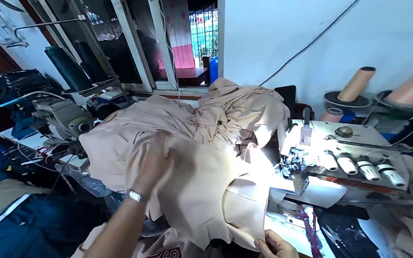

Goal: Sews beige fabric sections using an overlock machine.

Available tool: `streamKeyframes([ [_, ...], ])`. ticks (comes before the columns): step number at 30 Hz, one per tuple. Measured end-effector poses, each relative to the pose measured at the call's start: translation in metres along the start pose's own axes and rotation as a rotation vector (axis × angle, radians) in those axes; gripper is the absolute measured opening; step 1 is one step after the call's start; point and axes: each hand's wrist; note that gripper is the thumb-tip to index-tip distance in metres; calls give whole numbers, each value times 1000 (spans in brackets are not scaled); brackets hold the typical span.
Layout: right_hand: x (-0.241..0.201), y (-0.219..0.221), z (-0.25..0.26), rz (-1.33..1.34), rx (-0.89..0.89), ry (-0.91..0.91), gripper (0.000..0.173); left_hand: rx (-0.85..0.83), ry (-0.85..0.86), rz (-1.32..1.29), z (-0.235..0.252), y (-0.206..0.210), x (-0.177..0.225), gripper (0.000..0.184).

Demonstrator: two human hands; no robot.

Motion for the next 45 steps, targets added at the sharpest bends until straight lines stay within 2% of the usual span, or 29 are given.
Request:
streamKeyframes([
  [2, 1, 4, -2, -14, 4, 10, 12, -228, 356, 53, -30, 46, 35, 27],
  [4, 3, 6, -2, -21, 9, 12, 11, -462, 699, 122, -50, 88, 61, 19],
  [6, 4, 7, -3, -10, 30, 4, 9, -573, 819, 227, -62, 111, 72, 16],
  [11, 9, 11, -6, 75, 80, -8, 7, -620, 831, 291, -75, 113, 62, 10],
  [13, 7, 13, -7, 96, 97, -22, 6, -634, 817, 292, -78, 106, 63, 16],
  [17, -10, 8, 3, -24, 217, -168, 7, -602, 736, 214, -73, 90, 65, 25],
  [20, -19, 0, 16, -79, 261, -192, 9, -600, 703, 158, -69, 80, 65, 25],
  [22, -24, -2, 23, 6, 231, -210, 7, -625, 747, 14, -70, 71, 74, 22],
  [25, -46, -1, 26, 239, 141, -342, 10, -656, 840, -269, -69, 61, 91, 23],
  [29, -71, 3, 28, 355, 105, -408, 15, -487, 776, -511, -58, 75, 93, 23],
  [33, -74, 4, 36, 375, 81, -440, 20, -497, 765, -697, -56, 79, 97, 18],
  [36, -76, 4, 37, 404, 61, -451, 19, -433, 695, -780, -58, 85, 101, 16],
  [41, -74, 9, 36, 427, 36, -483, 21, -319, 604, -729, -60, 89, 102, 18],
  [45, -74, 10, 35, 404, 42, -478, 22, -247, 623, -693, -61, 94, 101, 17],
])
Point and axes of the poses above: each hand's wrist, its own z-axis towards the middle knuckle, its own y-axis out of the palm, x = y × z, and after that the axes turned 13 degrees about -x, right-handed
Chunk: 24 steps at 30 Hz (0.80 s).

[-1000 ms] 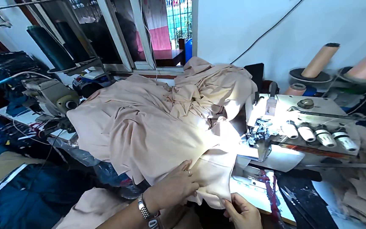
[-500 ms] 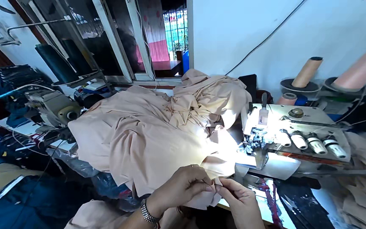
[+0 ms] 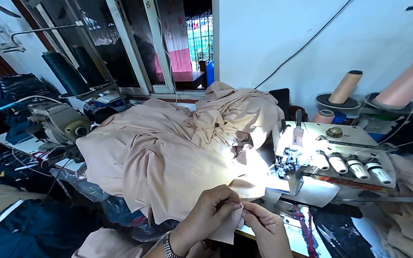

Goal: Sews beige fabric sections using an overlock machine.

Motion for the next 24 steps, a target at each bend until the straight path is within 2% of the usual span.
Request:
streamKeyframes([
  [3, -1, 1, 3, -26, 7, -26, 19, 59, 56, 113, 0, 3, -3, 16],
  [6, 1, 6, 10, 14, 58, -103, 13, 51, 57, 238, 6, 4, -2, 19],
  [9, 17, 7, 13, -5, 14, -271, 8, 67, 54, 164, 18, -8, -4, 18],
  [11, 34, 8, 11, -44, -36, -286, 13, 100, 47, 116, 26, -21, -5, 14],
  [13, 50, 10, 5, -49, -46, -254, 15, 120, 36, 88, 33, -32, -4, 12],
  [15, 57, 11, 0, -46, -2, -199, 10, 138, 33, 68, 38, -38, -3, 11],
  [21, 52, 8, 0, 27, 104, 9, 9, 138, 24, 53, 47, -42, -5, 9],
  [24, 45, 5, 4, 69, 139, 113, 7, 122, 29, 132, 55, -43, -8, 11],
])
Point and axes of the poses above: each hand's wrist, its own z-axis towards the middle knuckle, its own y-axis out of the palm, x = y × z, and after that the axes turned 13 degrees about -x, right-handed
